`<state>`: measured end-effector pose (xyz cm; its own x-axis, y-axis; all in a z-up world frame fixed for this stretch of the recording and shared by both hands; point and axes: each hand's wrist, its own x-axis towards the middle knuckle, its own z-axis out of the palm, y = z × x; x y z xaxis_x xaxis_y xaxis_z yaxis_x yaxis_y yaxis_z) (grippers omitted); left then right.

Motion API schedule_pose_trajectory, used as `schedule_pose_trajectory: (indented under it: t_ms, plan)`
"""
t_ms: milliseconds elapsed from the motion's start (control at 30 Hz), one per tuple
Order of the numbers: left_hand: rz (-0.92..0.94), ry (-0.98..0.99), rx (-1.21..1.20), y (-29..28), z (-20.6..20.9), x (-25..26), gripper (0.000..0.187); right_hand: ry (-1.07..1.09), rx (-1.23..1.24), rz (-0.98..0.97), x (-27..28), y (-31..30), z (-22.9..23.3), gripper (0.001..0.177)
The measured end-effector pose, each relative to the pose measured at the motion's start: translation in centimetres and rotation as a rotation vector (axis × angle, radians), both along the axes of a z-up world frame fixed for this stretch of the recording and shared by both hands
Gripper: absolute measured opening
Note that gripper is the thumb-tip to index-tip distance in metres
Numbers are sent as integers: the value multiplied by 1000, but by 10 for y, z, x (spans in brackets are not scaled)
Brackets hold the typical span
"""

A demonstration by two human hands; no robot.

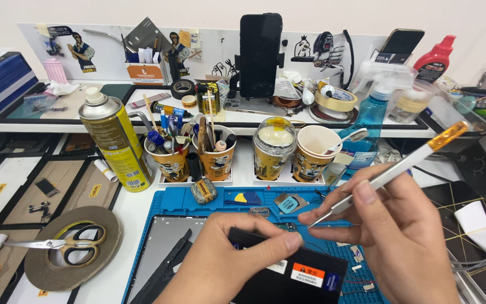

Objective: The person uses multimeter probes to test a disassembled tablet screen, then cuts a piece of masking tape with scissors. They use tweezers to handle a small component and a screwdriver to work on the tablet's battery area.

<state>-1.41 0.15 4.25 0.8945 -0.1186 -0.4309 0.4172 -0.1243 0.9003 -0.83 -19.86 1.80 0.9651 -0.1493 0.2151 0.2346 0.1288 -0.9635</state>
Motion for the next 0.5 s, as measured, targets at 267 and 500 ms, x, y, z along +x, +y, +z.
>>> schedule_pose_trajectory:
  t_ms: [267,500]
  plan:
    - [245,-33,-230,7,-20,14,24,229,-227,86,19,5,12,19]
    - [352,-162,-273,14,-32,24,27,378,-318,264,28,20,-30,40]
